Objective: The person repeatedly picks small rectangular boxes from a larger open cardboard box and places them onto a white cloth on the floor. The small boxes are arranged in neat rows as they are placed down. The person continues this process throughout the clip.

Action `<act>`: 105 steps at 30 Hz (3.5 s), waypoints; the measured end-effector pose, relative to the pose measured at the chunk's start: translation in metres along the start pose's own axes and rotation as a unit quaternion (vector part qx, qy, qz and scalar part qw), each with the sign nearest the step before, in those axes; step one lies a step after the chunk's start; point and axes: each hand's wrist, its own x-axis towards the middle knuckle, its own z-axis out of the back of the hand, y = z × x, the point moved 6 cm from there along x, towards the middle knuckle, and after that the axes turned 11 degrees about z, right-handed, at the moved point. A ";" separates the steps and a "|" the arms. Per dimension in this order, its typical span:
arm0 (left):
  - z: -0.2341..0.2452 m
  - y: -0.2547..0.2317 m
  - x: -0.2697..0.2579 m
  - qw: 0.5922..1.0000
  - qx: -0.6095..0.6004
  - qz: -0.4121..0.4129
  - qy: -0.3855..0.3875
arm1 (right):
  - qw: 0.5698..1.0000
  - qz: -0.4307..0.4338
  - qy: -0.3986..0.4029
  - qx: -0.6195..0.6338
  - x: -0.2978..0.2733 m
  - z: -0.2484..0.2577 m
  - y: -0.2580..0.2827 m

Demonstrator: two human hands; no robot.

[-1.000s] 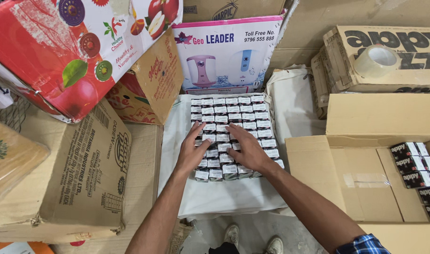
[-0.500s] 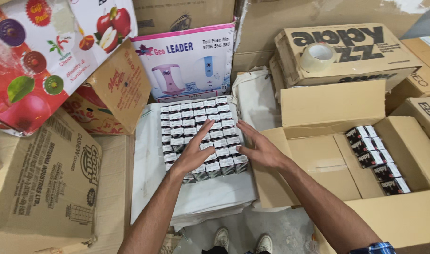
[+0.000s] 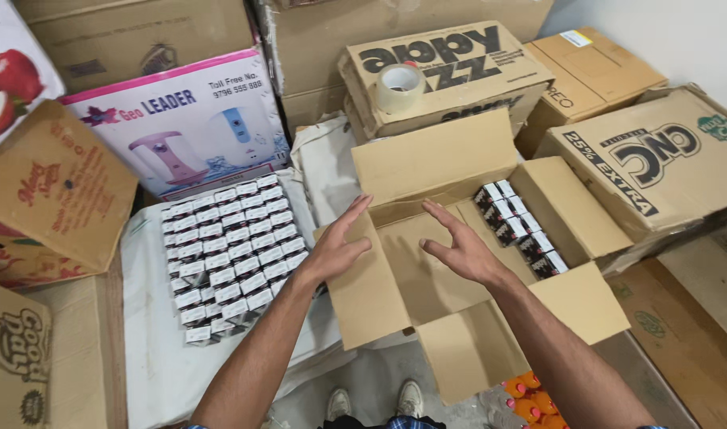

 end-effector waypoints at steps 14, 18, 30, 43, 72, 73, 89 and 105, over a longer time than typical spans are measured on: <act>-0.173 -0.040 0.075 0.988 -0.086 0.026 0.126 | 0.983 -0.161 -0.083 0.003 -0.079 0.119 -0.096; -0.207 -0.037 0.088 0.985 -0.076 0.074 0.137 | 0.976 -0.178 -0.114 0.051 -0.086 0.125 -0.119; -0.284 0.043 0.147 0.953 -0.190 0.228 0.069 | 0.972 -0.189 -0.058 -0.130 -0.072 0.115 -0.190; -0.298 0.081 0.168 0.944 -0.178 0.278 0.001 | 0.974 -0.170 0.017 -0.148 -0.067 0.108 -0.164; -0.174 0.013 0.111 0.991 -0.073 0.113 0.004 | 0.974 -0.063 -0.103 0.193 -0.034 0.079 -0.128; -0.165 0.015 0.108 0.991 -0.074 0.114 -0.003 | 0.974 -0.059 -0.097 0.194 -0.031 0.074 -0.118; 0.015 0.054 -0.023 0.954 -0.219 0.015 -0.204 | 0.959 0.056 -0.058 0.271 0.049 -0.070 -0.004; 0.163 0.119 -0.156 0.910 -0.188 0.056 -0.366 | 0.946 0.150 0.042 0.285 0.111 -0.233 0.106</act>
